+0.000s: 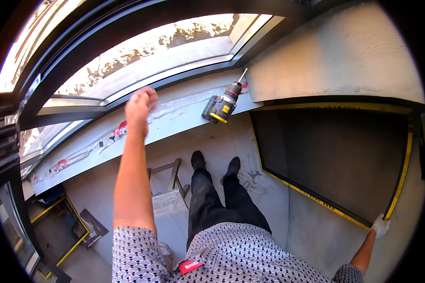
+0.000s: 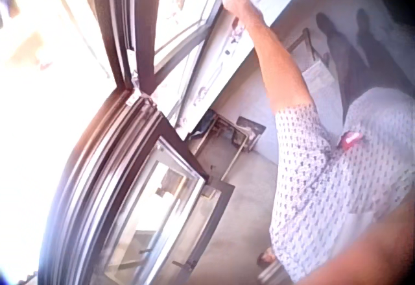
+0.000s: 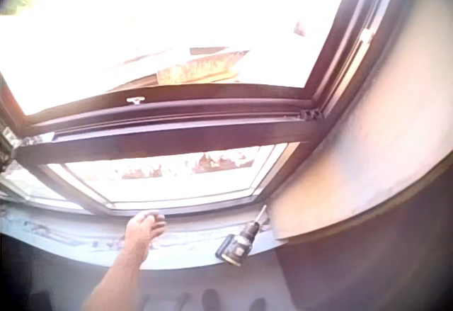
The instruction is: The person assembles a window frame by hand, peeling protective yellow tape from the edges and inserting a white plastic strip into the frame's groove. They manipulate the frame components, aligning and fitting them together while working in a room with a large window.
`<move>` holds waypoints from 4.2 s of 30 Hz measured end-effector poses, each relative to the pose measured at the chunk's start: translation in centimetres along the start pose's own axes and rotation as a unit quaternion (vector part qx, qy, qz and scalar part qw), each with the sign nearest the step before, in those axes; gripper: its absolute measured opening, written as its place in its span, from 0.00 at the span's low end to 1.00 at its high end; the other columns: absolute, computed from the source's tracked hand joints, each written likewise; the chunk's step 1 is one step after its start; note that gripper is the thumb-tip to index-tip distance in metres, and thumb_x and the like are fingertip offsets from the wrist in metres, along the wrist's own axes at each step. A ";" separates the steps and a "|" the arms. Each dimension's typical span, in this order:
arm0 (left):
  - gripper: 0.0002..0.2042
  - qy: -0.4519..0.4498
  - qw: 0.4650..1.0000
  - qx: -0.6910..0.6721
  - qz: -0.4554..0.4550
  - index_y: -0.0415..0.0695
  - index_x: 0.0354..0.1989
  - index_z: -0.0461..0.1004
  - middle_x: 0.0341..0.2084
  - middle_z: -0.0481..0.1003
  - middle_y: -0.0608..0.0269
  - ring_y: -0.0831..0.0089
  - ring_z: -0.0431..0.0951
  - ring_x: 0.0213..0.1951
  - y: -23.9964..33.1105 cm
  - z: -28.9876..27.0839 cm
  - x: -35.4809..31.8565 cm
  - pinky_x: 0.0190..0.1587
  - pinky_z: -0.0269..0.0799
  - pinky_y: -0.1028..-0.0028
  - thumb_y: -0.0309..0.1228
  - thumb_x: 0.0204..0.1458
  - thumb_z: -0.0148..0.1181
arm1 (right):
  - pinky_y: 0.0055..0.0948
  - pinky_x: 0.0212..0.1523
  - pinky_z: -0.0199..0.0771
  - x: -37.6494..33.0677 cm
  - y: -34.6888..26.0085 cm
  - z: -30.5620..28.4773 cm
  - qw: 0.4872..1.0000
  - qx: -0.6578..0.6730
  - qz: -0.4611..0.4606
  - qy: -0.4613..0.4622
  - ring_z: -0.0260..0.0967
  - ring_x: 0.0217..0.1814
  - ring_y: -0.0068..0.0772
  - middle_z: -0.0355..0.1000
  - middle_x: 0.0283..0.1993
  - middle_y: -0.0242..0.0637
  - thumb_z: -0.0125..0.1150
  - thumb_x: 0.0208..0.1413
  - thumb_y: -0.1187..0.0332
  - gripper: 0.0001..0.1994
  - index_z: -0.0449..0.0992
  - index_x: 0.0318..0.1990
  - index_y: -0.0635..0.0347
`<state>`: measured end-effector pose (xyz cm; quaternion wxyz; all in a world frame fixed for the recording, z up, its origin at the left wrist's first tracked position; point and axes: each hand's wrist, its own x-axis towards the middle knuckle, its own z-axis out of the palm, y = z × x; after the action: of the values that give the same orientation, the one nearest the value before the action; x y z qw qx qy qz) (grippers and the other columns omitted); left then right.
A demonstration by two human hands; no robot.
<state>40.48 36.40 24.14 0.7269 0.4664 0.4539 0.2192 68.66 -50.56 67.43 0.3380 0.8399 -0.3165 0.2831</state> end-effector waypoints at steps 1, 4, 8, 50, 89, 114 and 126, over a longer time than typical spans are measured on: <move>0.12 0.015 0.998 -0.052 0.042 0.38 0.47 0.76 0.43 0.79 0.61 0.69 0.80 0.45 2.5 1.2 1.4 0.45 0.77 0.70 0.33 0.64 0.52 | 0.46 0.61 0.73 -0.2 -0.2 -0.5 1.000 -0.004 -0.002 -0.007 0.73 0.60 0.52 0.72 0.63 0.45 0.58 0.55 0.45 0.32 0.70 0.66 0.48; 0.12 0.056 0.995 -0.076 0.029 0.31 0.45 0.74 0.43 0.78 0.53 0.66 0.81 0.46 6.6 2.1 4.5 0.48 0.79 0.69 0.30 0.62 0.52 | 0.47 0.61 0.73 0.2 0.6 0.4 1.000 -0.009 -0.005 -0.006 0.73 0.60 0.52 0.73 0.62 0.46 0.58 0.55 0.46 0.32 0.70 0.66 0.49; 0.12 0.050 0.993 -0.090 0.061 0.33 0.44 0.74 0.41 0.77 0.52 0.64 0.80 0.46 6.2 3.2 2.8 0.50 0.78 0.67 0.31 0.62 0.51 | 0.47 0.60 0.73 1.3 1.9 1.5 0.999 0.000 -0.031 0.016 0.73 0.59 0.53 0.73 0.61 0.46 0.59 0.54 0.47 0.32 0.71 0.65 0.50; 0.11 -0.001 0.960 0.159 -0.231 0.40 0.45 0.73 0.35 0.79 0.56 0.65 0.82 0.34 -12.0 1.6 -24.4 0.37 0.81 0.67 0.32 0.58 0.55 | 0.48 0.63 0.68 -1.5 1.2 2.1 0.972 0.166 -0.086 0.141 0.67 0.62 0.53 0.69 0.61 0.50 0.65 0.56 0.56 0.29 0.69 0.63 0.58; 0.08 -0.175 0.926 0.298 -0.153 0.32 0.36 0.74 0.25 0.76 0.58 0.69 0.78 0.26 -17.7 14.4 -42.5 0.31 0.77 0.71 0.27 0.57 0.58 | 0.48 0.57 0.67 3.0 6.6 4.5 0.899 0.384 -0.209 0.030 0.70 0.54 0.47 0.73 0.48 0.41 0.70 0.51 0.60 0.22 0.71 0.52 0.53; 0.13 -0.082 0.917 0.319 -0.223 0.35 0.45 0.74 0.34 0.80 0.55 0.66 0.82 0.35 -15.3 19.7 -50.3 0.38 0.78 0.69 0.35 0.60 0.56 | 0.35 0.50 0.75 10.6 12.6 8.9 0.659 0.561 -0.364 -0.344 0.76 0.45 0.42 0.77 0.42 0.51 0.62 0.57 0.60 0.26 0.72 0.56 0.72; 0.15 -0.194 0.925 0.298 -0.133 0.35 0.47 0.75 0.36 0.80 0.57 0.70 0.81 0.38 -13.2 29.7 -50.7 0.41 0.76 0.73 0.38 0.66 0.56 | 0.36 0.41 0.78 9.1 13.3 9.2 0.460 0.593 -0.509 -0.422 0.76 0.38 0.39 0.76 0.41 0.49 0.60 0.47 0.64 0.32 0.68 0.61 0.71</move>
<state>39.84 -21.70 40.19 0.6506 0.6305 0.4061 -0.1198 67.25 -68.16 73.20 -0.3317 0.8671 0.3074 -0.2090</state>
